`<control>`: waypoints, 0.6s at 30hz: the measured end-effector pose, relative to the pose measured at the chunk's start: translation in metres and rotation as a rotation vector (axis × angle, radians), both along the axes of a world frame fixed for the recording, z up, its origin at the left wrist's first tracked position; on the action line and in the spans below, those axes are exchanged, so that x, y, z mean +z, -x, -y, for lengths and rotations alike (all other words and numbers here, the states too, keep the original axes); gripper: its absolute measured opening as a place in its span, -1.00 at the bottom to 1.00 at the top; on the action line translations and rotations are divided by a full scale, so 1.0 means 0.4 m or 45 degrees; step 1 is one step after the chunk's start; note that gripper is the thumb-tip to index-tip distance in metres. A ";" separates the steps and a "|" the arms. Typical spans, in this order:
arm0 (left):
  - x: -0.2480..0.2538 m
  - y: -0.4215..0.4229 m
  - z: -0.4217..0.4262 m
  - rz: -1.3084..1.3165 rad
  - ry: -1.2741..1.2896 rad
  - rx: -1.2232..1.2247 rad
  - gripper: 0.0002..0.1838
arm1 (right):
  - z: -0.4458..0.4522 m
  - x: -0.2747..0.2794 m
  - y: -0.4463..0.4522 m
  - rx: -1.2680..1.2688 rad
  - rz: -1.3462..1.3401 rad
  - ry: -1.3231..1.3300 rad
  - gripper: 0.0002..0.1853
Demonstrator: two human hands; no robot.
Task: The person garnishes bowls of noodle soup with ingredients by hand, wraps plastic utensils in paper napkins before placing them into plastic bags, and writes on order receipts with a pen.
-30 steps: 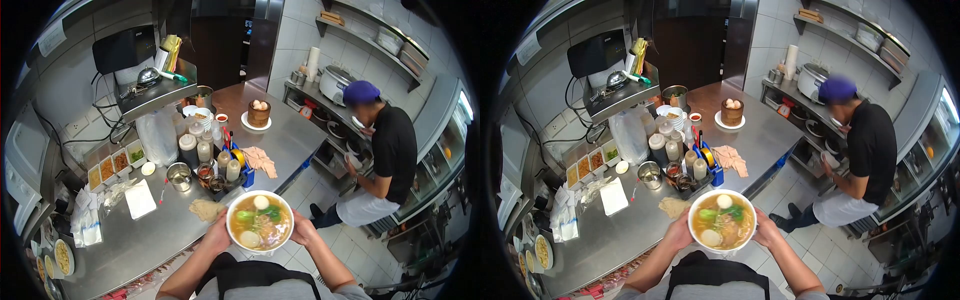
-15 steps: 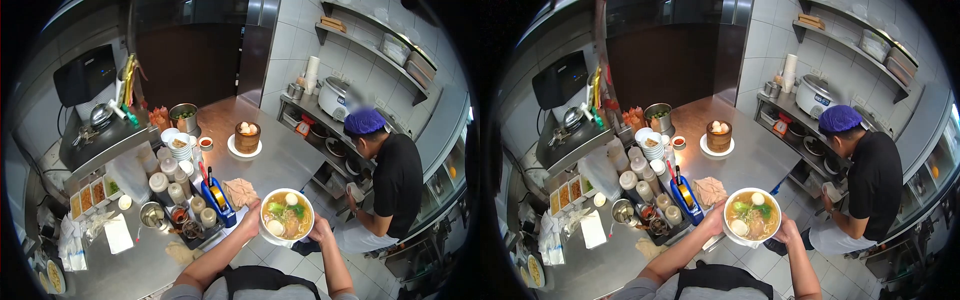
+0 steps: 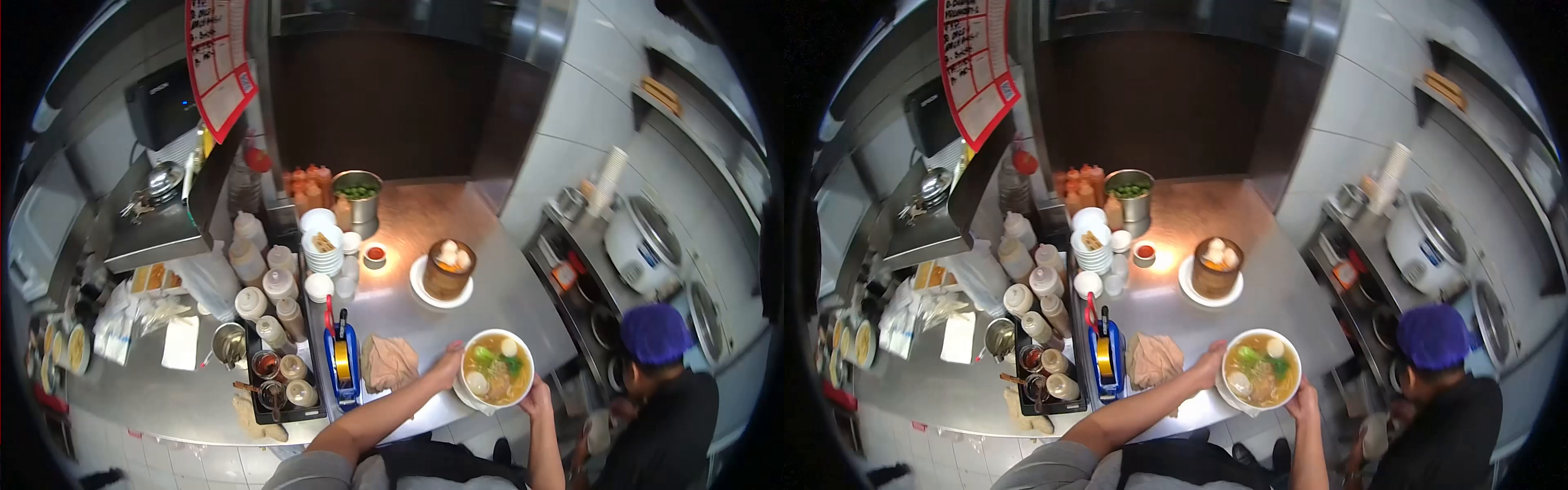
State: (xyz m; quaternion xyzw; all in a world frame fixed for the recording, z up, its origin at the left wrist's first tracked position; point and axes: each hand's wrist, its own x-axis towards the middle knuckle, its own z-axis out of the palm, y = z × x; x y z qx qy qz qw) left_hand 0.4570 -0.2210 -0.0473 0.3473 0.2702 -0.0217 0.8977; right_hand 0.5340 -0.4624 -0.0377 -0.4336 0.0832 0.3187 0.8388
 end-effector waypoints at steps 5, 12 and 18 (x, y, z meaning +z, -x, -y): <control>-0.051 -0.148 0.003 -0.009 0.022 0.086 -0.42 | -0.008 -0.044 -0.190 0.148 0.047 0.019 -0.65; -0.129 -0.335 -0.014 0.016 -0.192 0.287 -0.54 | -0.067 -0.093 -0.389 0.282 -0.054 -0.170 -0.63; -0.087 -0.424 -0.062 -0.076 -0.227 0.341 -0.59 | -0.231 -0.086 -0.522 0.516 -0.059 -0.103 -0.62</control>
